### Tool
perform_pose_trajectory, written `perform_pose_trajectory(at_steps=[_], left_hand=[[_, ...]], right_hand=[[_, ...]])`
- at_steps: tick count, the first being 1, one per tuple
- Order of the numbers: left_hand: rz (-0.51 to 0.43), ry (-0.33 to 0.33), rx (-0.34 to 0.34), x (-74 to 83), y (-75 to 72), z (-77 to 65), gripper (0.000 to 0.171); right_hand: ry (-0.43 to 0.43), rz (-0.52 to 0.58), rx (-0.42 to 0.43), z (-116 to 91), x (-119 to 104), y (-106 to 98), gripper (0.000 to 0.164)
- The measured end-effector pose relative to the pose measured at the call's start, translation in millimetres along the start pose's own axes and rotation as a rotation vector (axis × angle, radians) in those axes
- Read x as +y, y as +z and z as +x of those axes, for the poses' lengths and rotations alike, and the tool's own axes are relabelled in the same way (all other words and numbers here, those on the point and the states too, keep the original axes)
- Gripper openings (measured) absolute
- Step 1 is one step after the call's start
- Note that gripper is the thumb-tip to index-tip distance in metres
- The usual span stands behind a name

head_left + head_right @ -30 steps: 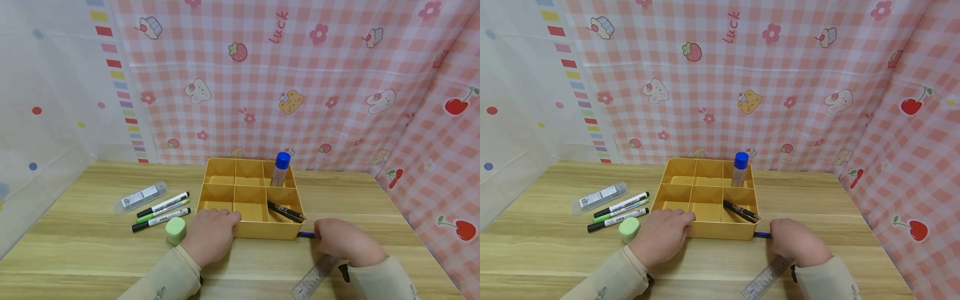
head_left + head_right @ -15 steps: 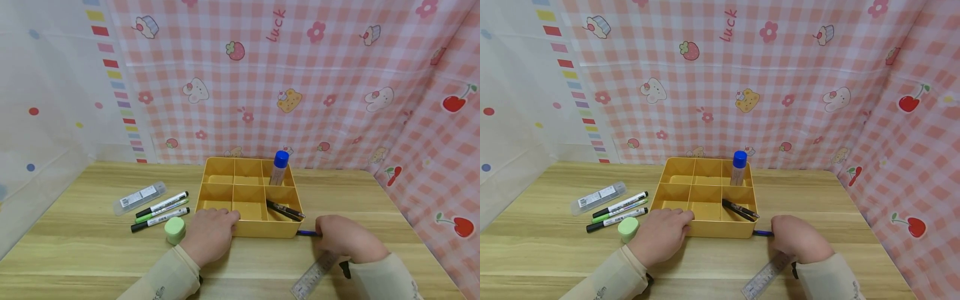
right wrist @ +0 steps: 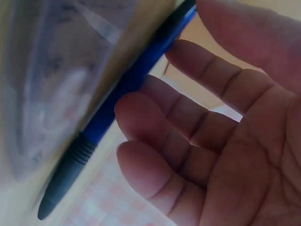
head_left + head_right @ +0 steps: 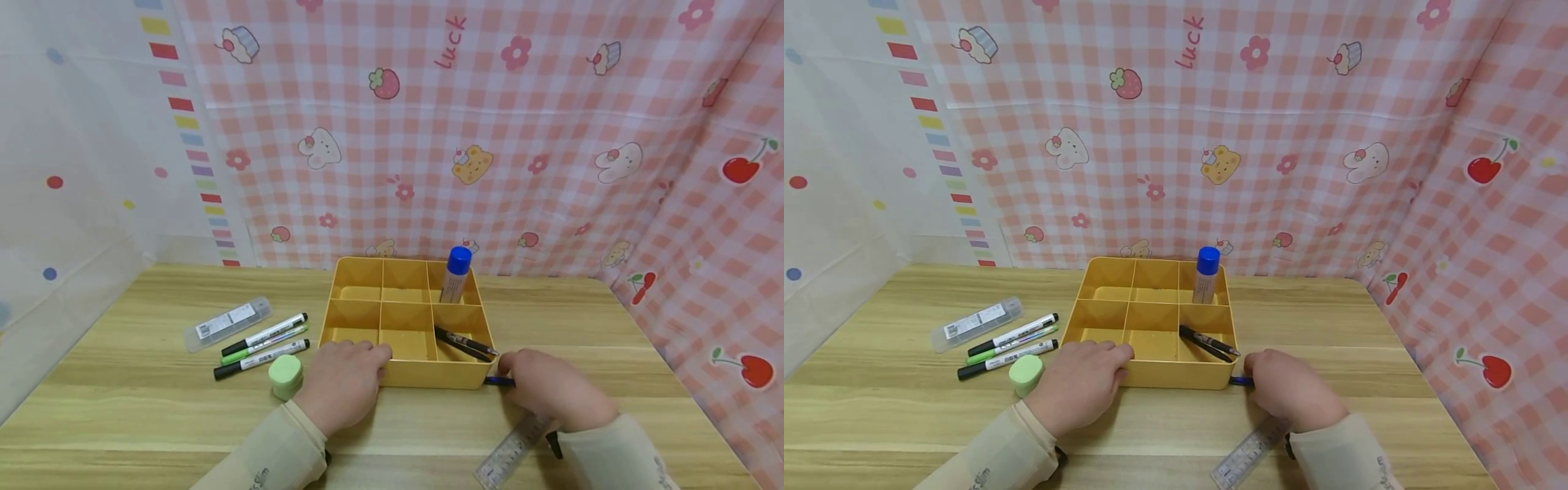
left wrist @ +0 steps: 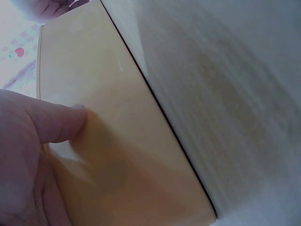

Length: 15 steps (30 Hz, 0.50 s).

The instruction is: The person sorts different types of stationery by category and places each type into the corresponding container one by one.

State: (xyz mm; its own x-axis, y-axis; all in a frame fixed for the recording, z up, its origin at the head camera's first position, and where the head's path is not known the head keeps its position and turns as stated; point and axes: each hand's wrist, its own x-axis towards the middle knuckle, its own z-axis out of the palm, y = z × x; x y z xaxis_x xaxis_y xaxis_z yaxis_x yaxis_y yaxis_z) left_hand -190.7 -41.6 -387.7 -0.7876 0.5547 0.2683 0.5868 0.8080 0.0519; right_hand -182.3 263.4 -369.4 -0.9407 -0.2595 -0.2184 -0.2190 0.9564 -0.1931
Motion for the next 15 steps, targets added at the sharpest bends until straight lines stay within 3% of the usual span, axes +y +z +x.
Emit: perform_pose_trajectory(at_steps=[7, 15], left_hand=[[0.006, 0.002, -0.002, 0.6, -1.0, -0.1, 0.01], [-0.001, -0.001, -0.007, 1.1, -0.8, 0.3, 0.011]], right_hand=[[-0.068, -0.03, 0.052, 2.8, 1.5, 4.8, 0.023], [-0.05, -0.012, 0.044, 2.8, 2.1, 6.8, 0.025]])
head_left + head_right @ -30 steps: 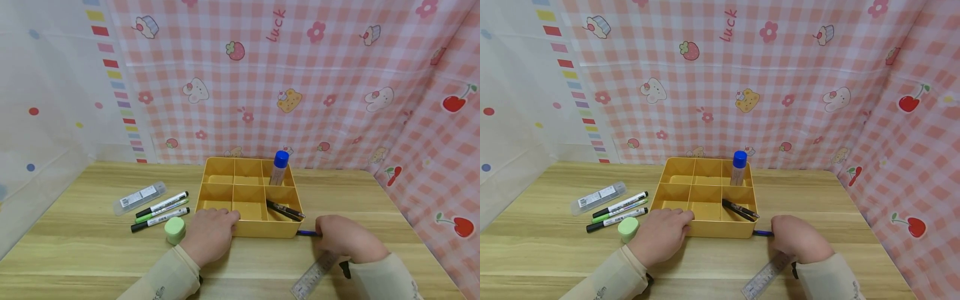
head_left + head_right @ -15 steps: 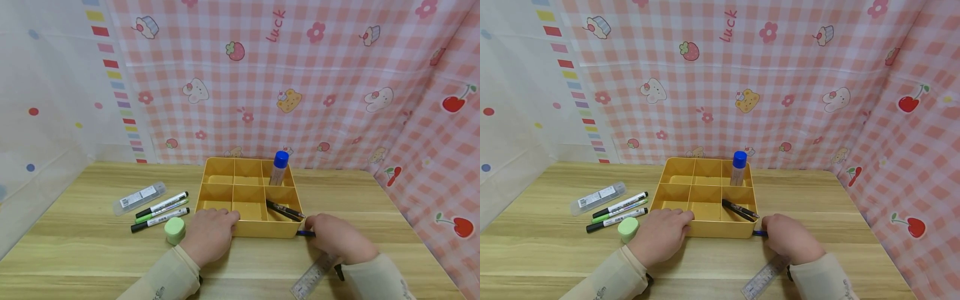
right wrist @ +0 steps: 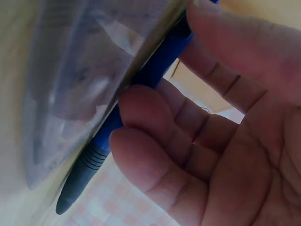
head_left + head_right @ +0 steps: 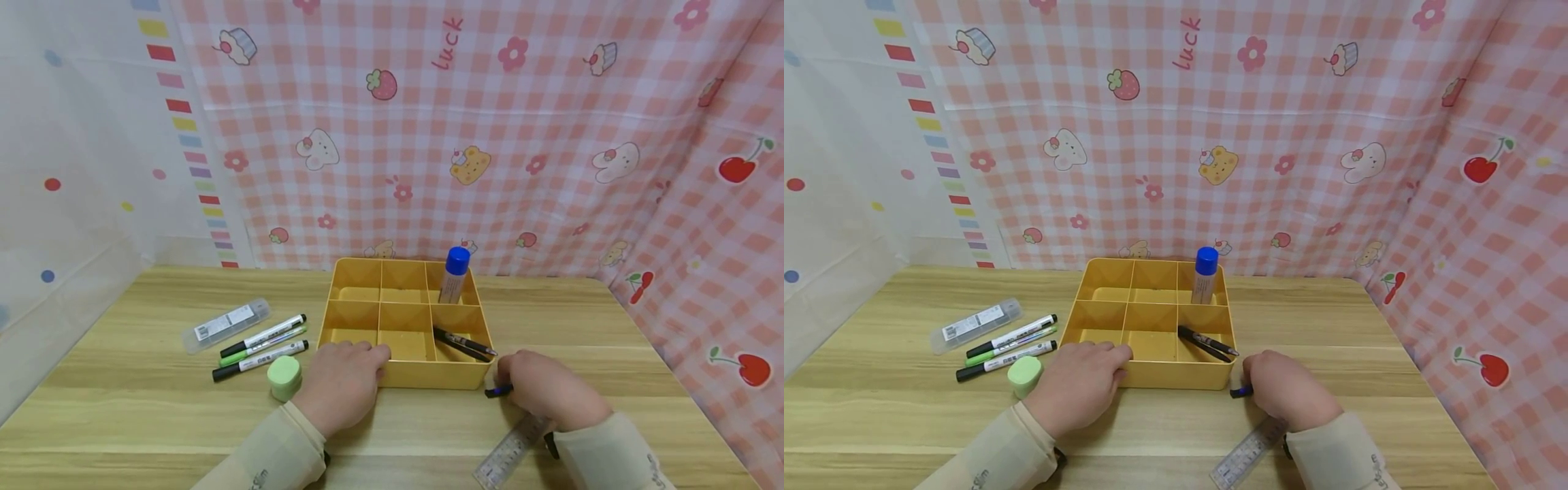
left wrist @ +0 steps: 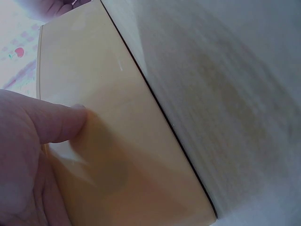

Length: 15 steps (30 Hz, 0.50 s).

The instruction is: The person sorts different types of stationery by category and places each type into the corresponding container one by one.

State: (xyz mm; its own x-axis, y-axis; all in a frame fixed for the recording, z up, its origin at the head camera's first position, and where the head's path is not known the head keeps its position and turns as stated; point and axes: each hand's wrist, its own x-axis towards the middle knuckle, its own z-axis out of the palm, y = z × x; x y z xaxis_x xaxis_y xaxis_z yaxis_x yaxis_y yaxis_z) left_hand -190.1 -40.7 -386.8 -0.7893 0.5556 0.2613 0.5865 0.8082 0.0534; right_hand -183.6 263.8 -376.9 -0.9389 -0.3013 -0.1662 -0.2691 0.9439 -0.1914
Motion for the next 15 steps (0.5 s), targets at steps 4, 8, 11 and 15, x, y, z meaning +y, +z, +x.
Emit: perform_pose_trajectory(at_steps=[4, 8, 11, 15], left_hand=[[0.007, 0.005, 0.007, -0.5, 0.8, 0.1, 0.011], [0.011, 0.008, 0.008, -0.8, 0.9, 0.0, 0.01], [0.012, 0.006, 0.001, -0.7, 0.5, -0.3, 0.01], [0.011, 0.002, -0.005, -0.9, 0.2, -0.5, 0.01]], right_hand=[[-0.014, -0.009, 0.002, -0.4, 0.2, 0.9, 0.026], [-0.011, -0.023, -0.01, -0.8, -1.1, 0.7, 0.026], [-0.004, -0.028, -0.023, -1.4, -2.4, 0.2, 0.026], [-0.009, -0.046, -0.027, -1.8, -2.7, 0.5, 0.026]])
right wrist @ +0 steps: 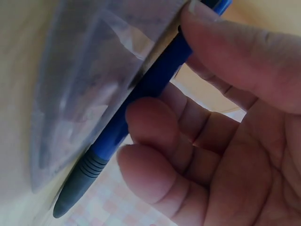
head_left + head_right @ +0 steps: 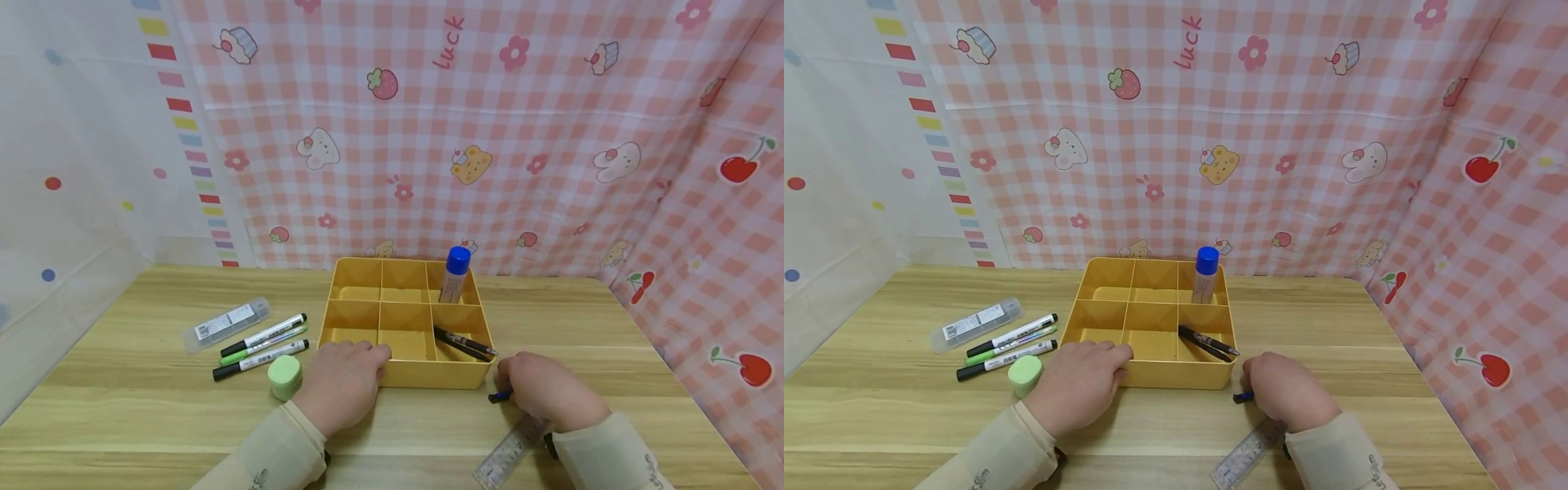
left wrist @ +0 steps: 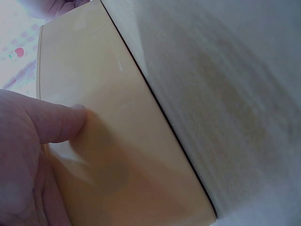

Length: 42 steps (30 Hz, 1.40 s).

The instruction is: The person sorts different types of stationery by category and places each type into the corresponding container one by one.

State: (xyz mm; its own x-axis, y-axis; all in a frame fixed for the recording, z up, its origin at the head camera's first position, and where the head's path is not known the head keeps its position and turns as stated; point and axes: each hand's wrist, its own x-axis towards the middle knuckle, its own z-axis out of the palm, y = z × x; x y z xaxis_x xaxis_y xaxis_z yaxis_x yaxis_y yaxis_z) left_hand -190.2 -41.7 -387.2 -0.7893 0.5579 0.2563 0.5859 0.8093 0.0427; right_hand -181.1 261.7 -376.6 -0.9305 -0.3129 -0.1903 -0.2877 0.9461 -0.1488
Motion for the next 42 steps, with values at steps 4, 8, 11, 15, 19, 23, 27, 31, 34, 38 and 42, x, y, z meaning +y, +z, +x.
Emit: perform_pose_trajectory(at_steps=[4, 8, 11, 15, 19, 23, 27, 31, 34, 38, 42], left_hand=[[0.0, 0.004, 0.003, -0.2, 0.1, 0.0, 0.01], [0.002, 0.008, 0.009, -0.2, 0.3, 0.3, 0.01], [0.004, 0.007, 0.009, -0.3, 0.4, 0.5, 0.009], [0.01, 0.009, 0.008, -0.5, 0.6, 0.7, 0.01], [0.012, 0.01, 0.008, -0.4, 0.6, 0.8, 0.01], [0.009, 0.009, 0.009, -0.3, 0.6, 0.3, 0.01], [0.01, 0.009, 0.008, -0.4, 0.9, -0.1, 0.01], [0.008, 0.008, 0.009, -0.4, 1.2, -0.1, 0.01], [0.003, 0.007, 0.01, -0.4, 1.5, -0.1, 0.01], [0.002, 0.006, 0.011, -0.4, 1.9, -0.1, 0.009], [0.006, 0.007, 0.013, -0.7, 1.9, 0.0, 0.009]], right_hand=[[-0.006, -0.011, 0.005, 0.3, 0.8, 0.6, 0.027], [-0.01, -0.009, 0.01, 0.9, 1.1, 0.9, 0.027], [-0.003, -0.005, 0.01, 1.2, 1.1, 1.2, 0.03], [0.012, 0.0, 0.01, 1.2, 0.8, 1.5, 0.034], [0.009, -0.006, 0.01, 1.4, 0.4, 1.6, 0.036], [0.001, -0.01, 0.016, 1.2, 0.2, 2.1, 0.038], [-0.006, -0.013, 0.042, 1.6, -0.3, 1.9, 0.038], [0.0, -0.005, 0.044, 2.0, -1.5, 0.4, 0.036], [-0.004, 0.004, 0.041, 1.2, -2.0, -1.1, 0.033], [-0.026, -0.009, 0.063, -0.6, -0.3, -3.9, 0.03], [-0.061, -0.025, 0.082, -1.9, 1.5, -7.7, 0.028]])
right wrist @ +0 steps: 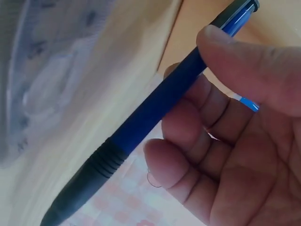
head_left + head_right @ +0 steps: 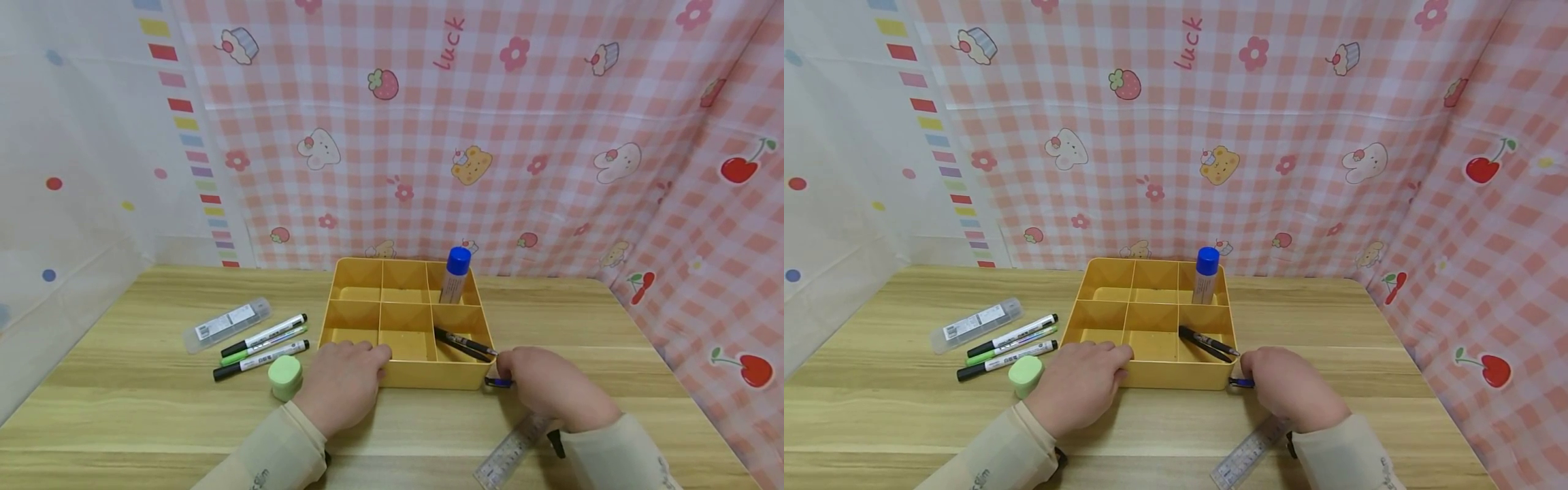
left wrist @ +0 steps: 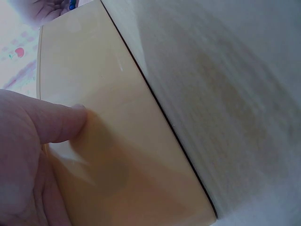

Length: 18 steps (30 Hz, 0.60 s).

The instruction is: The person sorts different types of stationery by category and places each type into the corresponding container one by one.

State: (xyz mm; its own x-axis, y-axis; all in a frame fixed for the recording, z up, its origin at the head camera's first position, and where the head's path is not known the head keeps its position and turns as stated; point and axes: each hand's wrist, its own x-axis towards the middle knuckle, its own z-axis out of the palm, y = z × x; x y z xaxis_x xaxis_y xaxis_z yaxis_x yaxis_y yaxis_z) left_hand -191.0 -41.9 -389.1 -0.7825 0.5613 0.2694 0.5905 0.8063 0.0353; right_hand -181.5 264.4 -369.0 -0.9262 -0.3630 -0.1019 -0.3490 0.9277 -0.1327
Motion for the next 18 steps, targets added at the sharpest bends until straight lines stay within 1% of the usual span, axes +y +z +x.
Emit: perform_pose_trajectory(at_steps=[2, 9, 12, 16, 18], left_hand=[[0.0, 0.003, 0.002, 0.1, -0.2, 0.1, 0.009], [-0.001, 0.006, 0.003, -0.2, -0.2, -0.2, 0.01], [-0.004, 0.008, 0.001, -0.3, -0.2, -0.4, 0.01], [-0.007, 0.006, -0.01, -0.4, -0.8, -0.5, 0.01], [-0.008, 0.004, -0.011, -0.4, -1.3, -0.4, 0.01]], right_hand=[[-0.015, 0.001, -0.002, -1, 0, -2, 0.028], [-0.027, 0.087, -0.074, -6, -4, -11, 0.028], [-0.055, 0.112, -0.082, -8, -5, -14, 0.028], [-0.114, 0.137, -0.083, -12, -6, -21, 0.028], [-0.12, 0.156, -0.091, -14, -7, -25, 0.028]])
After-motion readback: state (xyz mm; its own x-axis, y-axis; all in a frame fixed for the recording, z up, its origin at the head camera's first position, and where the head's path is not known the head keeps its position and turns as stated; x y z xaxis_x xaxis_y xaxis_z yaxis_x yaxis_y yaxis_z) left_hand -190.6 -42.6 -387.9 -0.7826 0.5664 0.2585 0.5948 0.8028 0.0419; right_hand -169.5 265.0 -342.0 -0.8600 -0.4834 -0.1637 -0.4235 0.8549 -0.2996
